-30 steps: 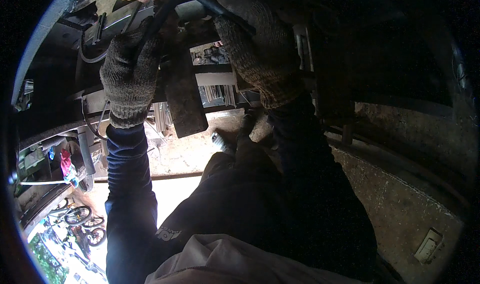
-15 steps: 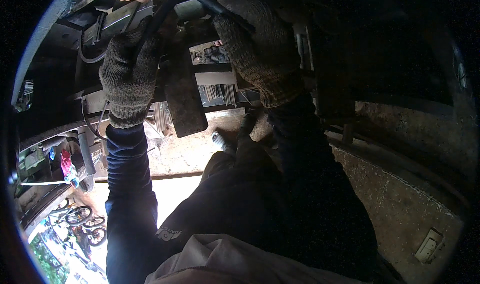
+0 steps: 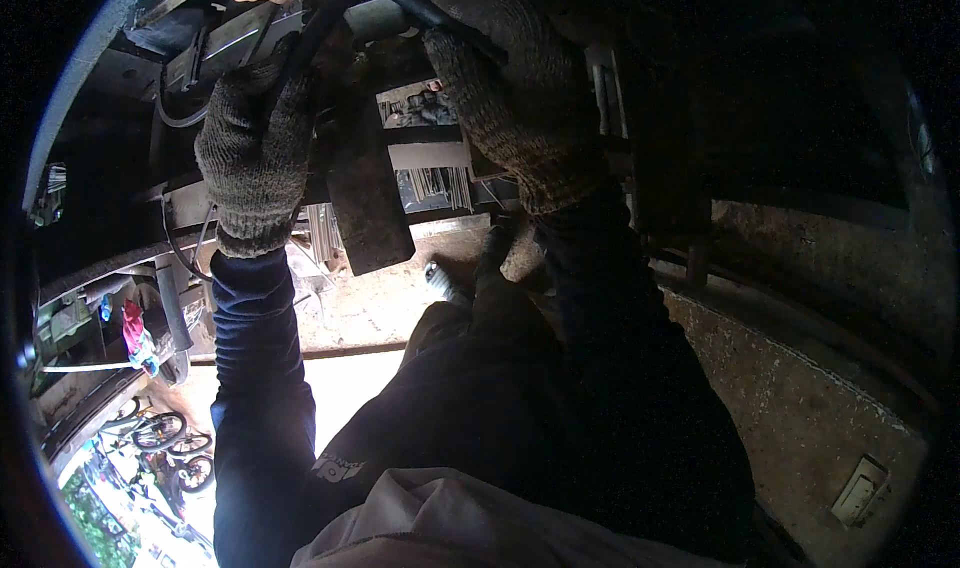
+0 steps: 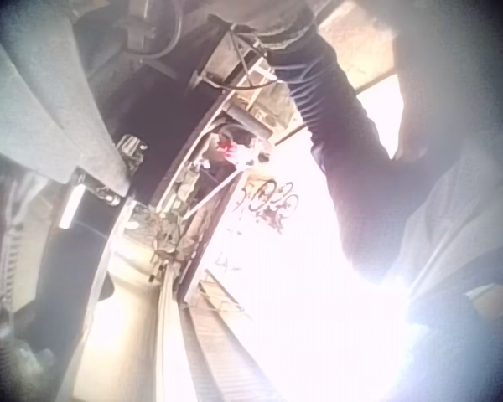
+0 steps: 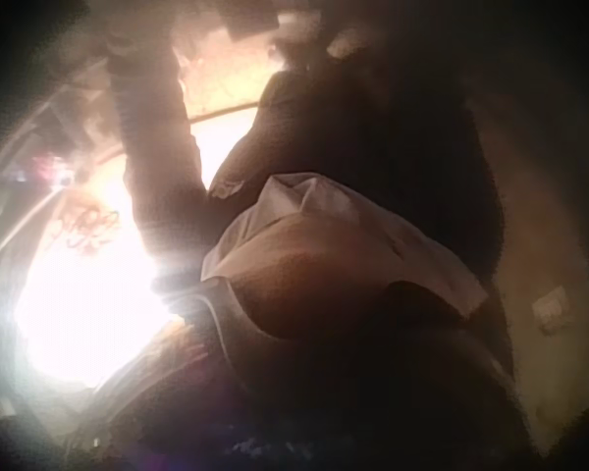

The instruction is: The person works on a metal machine, holding a small metal part in place while using a tool to tighten or adjust it. They use their gloved hands to position a metal pipe and a bracket under a larger red metal component.

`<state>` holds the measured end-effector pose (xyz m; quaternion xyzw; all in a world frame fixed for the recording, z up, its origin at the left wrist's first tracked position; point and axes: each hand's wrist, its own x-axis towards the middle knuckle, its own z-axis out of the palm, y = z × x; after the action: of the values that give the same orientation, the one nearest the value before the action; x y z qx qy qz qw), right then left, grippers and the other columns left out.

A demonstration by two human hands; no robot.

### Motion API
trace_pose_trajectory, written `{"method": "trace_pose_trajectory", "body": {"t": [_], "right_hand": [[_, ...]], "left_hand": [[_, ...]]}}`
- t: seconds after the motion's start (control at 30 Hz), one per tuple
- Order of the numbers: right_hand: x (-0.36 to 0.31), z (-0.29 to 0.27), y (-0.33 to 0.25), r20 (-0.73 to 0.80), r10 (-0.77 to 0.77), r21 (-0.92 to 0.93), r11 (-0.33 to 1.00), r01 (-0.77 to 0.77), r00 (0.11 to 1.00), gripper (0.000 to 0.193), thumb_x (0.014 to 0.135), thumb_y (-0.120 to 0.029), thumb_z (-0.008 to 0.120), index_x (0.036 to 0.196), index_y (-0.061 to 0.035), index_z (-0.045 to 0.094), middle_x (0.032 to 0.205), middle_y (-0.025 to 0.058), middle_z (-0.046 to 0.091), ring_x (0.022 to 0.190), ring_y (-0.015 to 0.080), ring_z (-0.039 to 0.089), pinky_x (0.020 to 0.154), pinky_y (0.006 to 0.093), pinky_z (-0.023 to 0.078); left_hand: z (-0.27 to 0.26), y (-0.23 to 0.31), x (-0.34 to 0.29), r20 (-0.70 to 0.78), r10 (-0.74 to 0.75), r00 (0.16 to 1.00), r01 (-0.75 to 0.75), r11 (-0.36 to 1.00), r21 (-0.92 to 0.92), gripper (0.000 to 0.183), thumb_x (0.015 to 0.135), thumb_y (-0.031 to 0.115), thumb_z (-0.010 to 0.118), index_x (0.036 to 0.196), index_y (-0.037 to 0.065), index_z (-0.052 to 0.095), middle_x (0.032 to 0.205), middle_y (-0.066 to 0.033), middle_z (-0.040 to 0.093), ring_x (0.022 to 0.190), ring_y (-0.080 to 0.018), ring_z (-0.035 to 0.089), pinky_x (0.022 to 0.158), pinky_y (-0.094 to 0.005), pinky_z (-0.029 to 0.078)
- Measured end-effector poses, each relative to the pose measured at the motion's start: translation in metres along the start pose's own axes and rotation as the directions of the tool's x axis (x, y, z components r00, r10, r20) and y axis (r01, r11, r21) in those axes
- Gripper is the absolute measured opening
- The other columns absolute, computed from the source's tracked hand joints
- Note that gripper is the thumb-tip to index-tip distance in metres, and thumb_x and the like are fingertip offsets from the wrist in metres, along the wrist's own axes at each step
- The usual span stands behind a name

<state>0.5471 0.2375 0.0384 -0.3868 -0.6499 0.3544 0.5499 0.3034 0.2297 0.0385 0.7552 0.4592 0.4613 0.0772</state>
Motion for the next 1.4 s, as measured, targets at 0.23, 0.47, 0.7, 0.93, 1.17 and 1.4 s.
{"method": "trace_pose_trajectory", "body": {"t": [0.23, 0.47, 0.7, 0.93, 1.17, 1.4], "right_hand": [[-0.001, -0.004, 0.001, 0.011, 0.033, -0.06, 0.998, -0.032, 0.999, 0.036, 0.103, -0.013, 0.061, 0.136, 0.0024, 0.059, 0.127, 0.0115, 0.065, 0.115, 0.018, 0.06, 0.1, 0.0324, 0.049], [-0.002, -0.001, 0.003, -0.019, 0.06, 0.033, 0.998, -0.06, 0.998, 0.036, 0.102, -0.013, 0.063, 0.135, 0.0017, 0.061, 0.125, 0.0107, 0.066, 0.111, 0.0182, 0.062, 0.098, 0.0319, 0.05], [-0.003, 0.001, 0.011, -0.049, -0.004, 0.002, 1.0, 0.004, 0.999, 0.038, 0.104, -0.017, 0.061, 0.137, 0.0017, 0.06, 0.127, 0.0118, 0.066, 0.116, 0.0196, 0.061, 0.102, 0.0321, 0.049], [0.007, -0.016, 0.025, 0.071, -0.313, -0.368, 0.874, 0.317, 0.947, 0.044, 0.096, -0.03, 0.074, 0.132, -0.0055, 0.064, 0.128, 0.0204, 0.067, 0.119, 0.034, 0.068, 0.099, 0.0412, 0.058], [0.002, -0.012, 0.035, 0.041, -0.294, -0.256, 0.921, 0.294, 0.955, 0.044, 0.097, -0.031, 0.073, 0.132, -0.0058, 0.063, 0.128, 0.0196, 0.067, 0.117, 0.033, 0.069, 0.098, 0.041, 0.058], [0.006, 0.003, -0.006, 0.08, 0.003, 0.219, 0.976, -0.021, 0.997, 0.038, 0.106, -0.017, 0.058, 0.138, 0.0033, 0.059, 0.129, 0.0138, 0.066, 0.117, 0.021, 0.062, 0.103, 0.0328, 0.049]], "left_hand": [[0.001, 0.004, 0.002, -0.022, 0.014, 1.0, -0.014, 1.0, 0.009, 0.033, 0.09, 0.016, 0.077, 0.12, 0.005, 0.069, 0.108, -0.0151, 0.076, 0.095, -0.0276, 0.076, 0.084, -0.0359, 0.059], [0.002, 0.001, -0.001, -0.042, -0.005, 0.999, 0.008, 0.999, 0.053, 0.025, 0.094, 0.016, 0.074, 0.116, 0.004, 0.071, 0.105, -0.0156, 0.077, 0.093, -0.0265, 0.076, 0.083, -0.035, 0.058], [0.0, 0.003, 0.0, -0.033, -0.011, 0.999, 0.012, 1.0, 0.025, 0.026, 0.094, 0.014, 0.073, 0.117, 0.003, 0.071, 0.103, -0.015, 0.077, 0.093, -0.0252, 0.076, 0.083, -0.0346, 0.058], [0.003, 0.005, 0.001, -0.027, -0.04, 0.999, 0.039, 0.998, -0.039, 0.028, 0.094, 0.012, 0.072, 0.119, 0.003, 0.07, 0.107, -0.0141, 0.076, 0.094, -0.0234, 0.075, 0.084, -0.0341, 0.057], [0.003, 0.0, -0.002, -0.029, -0.024, 0.999, 0.024, 1.0, 0.006, 0.028, 0.093, 0.011, 0.073, 0.119, 0.002, 0.07, 0.108, -0.0133, 0.076, 0.096, -0.0216, 0.074, 0.087, -0.033, 0.056], [0.001, 0.002, 0.0, -0.039, 0.027, 0.999, -0.025, 0.998, 0.051, 0.025, 0.093, 0.011, 0.073, 0.116, 0.002, 0.07, 0.107, -0.0136, 0.076, 0.096, -0.0221, 0.074, 0.087, -0.0329, 0.055]]}}
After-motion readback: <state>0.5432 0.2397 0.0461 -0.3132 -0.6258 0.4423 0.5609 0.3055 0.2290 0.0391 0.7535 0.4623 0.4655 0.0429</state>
